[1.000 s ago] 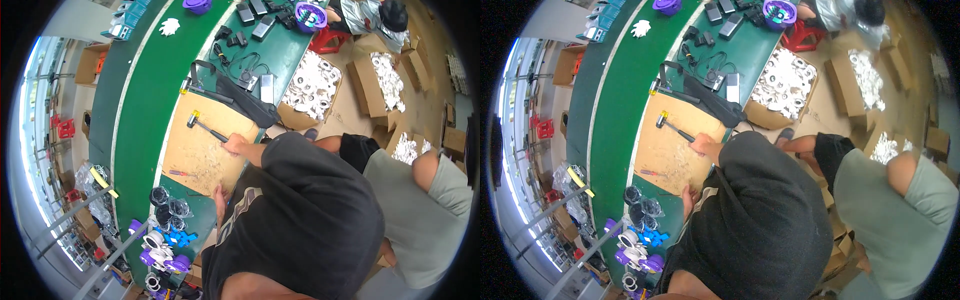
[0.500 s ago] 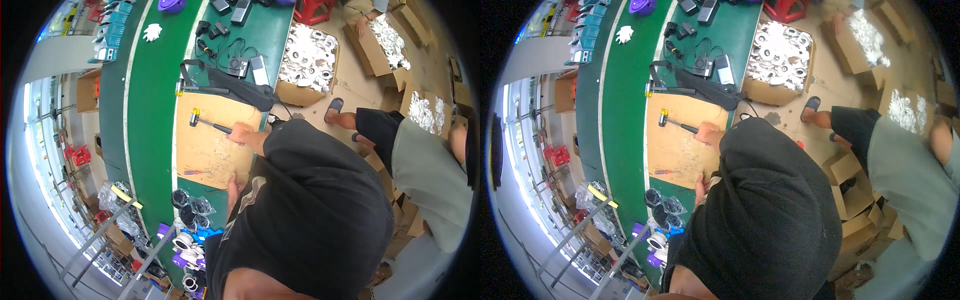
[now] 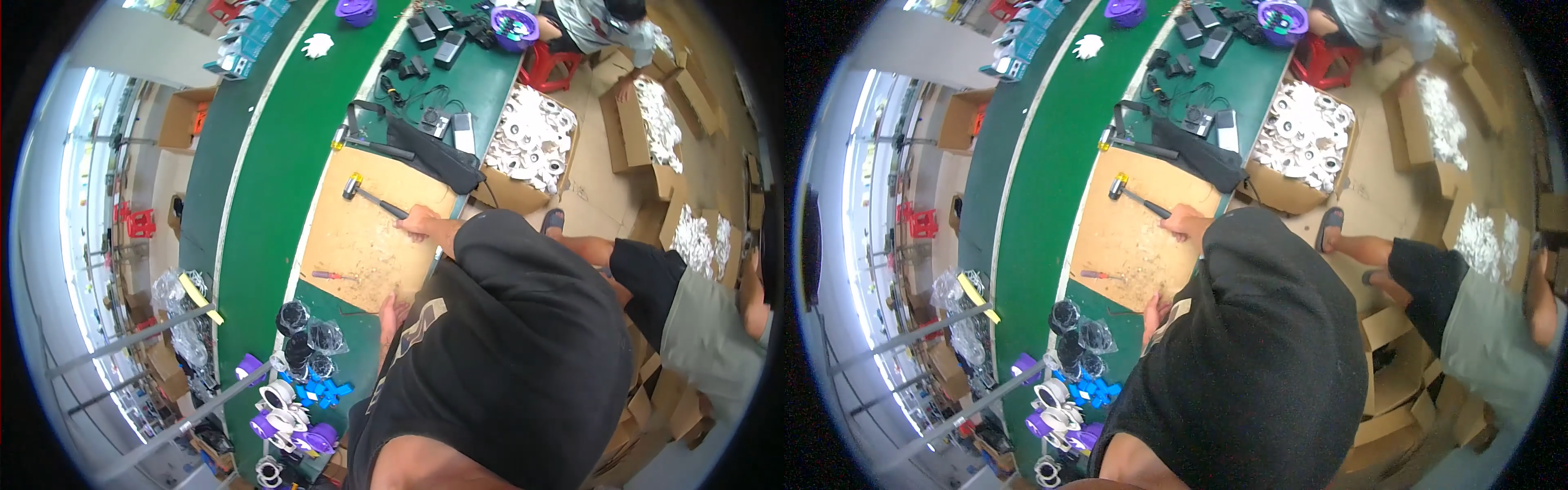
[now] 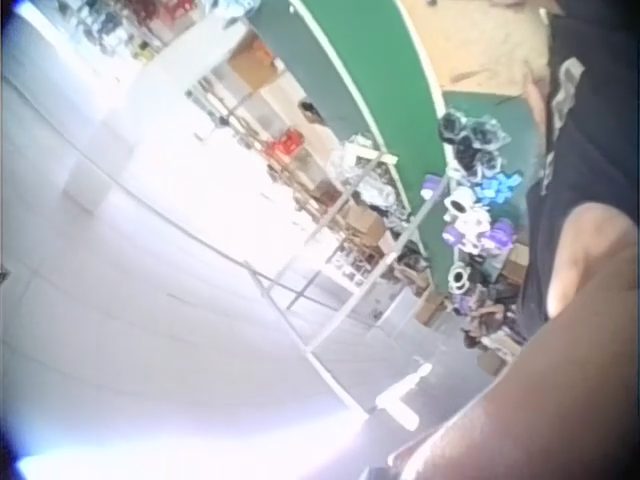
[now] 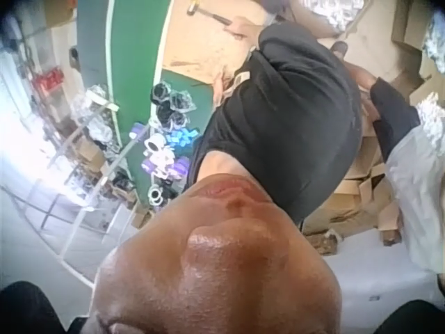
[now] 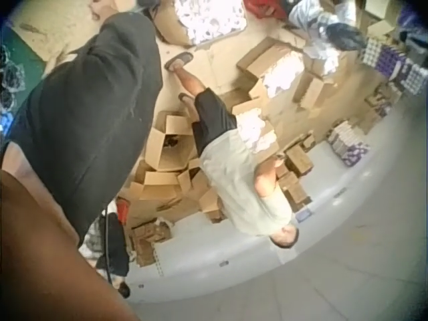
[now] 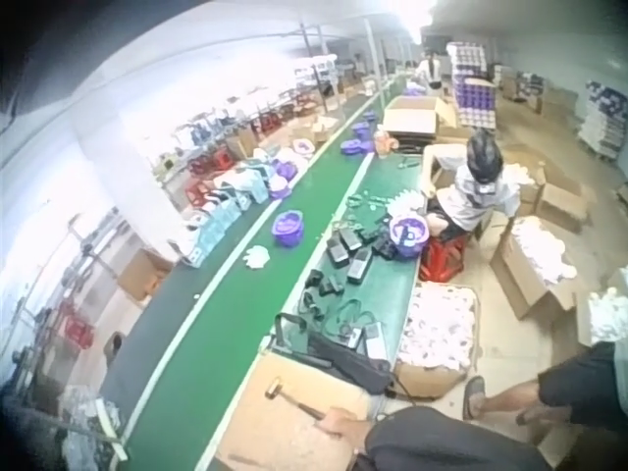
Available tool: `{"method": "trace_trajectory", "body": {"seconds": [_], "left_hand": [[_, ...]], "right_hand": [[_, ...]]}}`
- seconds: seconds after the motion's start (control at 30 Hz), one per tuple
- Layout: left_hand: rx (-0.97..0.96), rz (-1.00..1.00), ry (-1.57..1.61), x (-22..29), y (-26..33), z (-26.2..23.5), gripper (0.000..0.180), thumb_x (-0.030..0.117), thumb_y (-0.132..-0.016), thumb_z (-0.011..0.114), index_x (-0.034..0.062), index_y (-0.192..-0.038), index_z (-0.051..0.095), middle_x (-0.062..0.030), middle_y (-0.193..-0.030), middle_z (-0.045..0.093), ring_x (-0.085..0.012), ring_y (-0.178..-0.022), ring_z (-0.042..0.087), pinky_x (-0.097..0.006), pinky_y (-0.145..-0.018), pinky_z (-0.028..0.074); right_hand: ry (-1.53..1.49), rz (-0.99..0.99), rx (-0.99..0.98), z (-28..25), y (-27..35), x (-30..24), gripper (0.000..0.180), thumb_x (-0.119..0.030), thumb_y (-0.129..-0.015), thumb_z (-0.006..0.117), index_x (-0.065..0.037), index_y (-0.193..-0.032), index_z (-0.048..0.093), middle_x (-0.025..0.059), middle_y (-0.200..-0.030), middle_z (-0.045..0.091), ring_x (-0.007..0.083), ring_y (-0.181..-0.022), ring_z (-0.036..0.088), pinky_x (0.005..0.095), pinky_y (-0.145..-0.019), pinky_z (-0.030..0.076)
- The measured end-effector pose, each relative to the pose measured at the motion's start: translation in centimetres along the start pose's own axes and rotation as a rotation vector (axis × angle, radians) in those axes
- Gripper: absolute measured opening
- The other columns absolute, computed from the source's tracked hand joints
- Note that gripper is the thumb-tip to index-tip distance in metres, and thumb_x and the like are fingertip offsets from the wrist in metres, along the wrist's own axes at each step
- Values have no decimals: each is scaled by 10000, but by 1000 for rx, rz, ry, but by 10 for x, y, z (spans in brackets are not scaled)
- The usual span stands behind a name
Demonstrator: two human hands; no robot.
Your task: The person assembles electronic components and plastic inserts into purple plastic housings by hammering them together on a wooden work surface.
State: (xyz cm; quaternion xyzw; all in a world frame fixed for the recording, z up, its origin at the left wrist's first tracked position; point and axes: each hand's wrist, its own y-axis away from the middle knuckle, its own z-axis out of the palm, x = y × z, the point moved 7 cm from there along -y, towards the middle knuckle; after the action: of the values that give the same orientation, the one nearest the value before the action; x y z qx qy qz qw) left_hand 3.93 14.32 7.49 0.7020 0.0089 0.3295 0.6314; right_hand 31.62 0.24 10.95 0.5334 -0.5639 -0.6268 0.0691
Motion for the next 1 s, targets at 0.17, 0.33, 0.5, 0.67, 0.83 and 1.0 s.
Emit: {"method": "trace_trajectory", "body": {"seconds": [0.17,0.33,0.5,0.67,0.83,1.0], "left_hand": [[-14,85,77,-4,1,-11,567,399,-933,495,-4,-1319,394,-201,-1018,584,-294,-988,582,-378,-909,450],[33,114,148,-14,13,-17,530,363,-938,498,-20,-1293,407,-203,-1029,584,-294,-989,589,-382,-896,464],[-72,140,168,-24,-1,-25,508,406,-943,468,29,-1281,427,-187,-1129,577,-295,-1106,563,-440,-929,438],[-111,116,155,-21,-15,-25,541,428,-941,459,28,-1303,411,-196,-1182,565,-296,-1126,553,-445,-958,420],[-90,125,238,-23,-14,-39,555,447,-926,482,23,-1281,438,-210,-1192,569,-306,-1122,556,-428,-949,432],[-236,205,123,-45,-33,-42,317,326,-910,520,30,-995,598,-96,-805,644,-201,-717,634,-327,-645,531]], "right_hand": [[-59,-66,-49,9,-5,10,547,-546,-791,633,-35,-593,632,78,-587,640,163,-479,617,283,-446,492],[-107,-83,-67,22,-3,20,514,-486,-799,652,15,-690,628,111,-605,641,172,-439,599,292,-417,491],[-127,-75,-63,23,-4,21,498,-455,-811,651,35,-728,622,128,-618,645,186,-457,614,312,-427,509],[-138,-50,-36,17,-4,18,473,-423,-825,648,44,-751,616,147,-651,656,208,-474,628,332,-448,533],[-92,-42,-86,35,-6,-3,458,-400,-819,659,52,-750,630,139,-643,661,218,-514,648,332,-470,525],[-264,-236,-286,59,-27,26,421,-333,-874,622,-87,-542,540,48,-464,498,161,-361,484,330,-349,397]]}}
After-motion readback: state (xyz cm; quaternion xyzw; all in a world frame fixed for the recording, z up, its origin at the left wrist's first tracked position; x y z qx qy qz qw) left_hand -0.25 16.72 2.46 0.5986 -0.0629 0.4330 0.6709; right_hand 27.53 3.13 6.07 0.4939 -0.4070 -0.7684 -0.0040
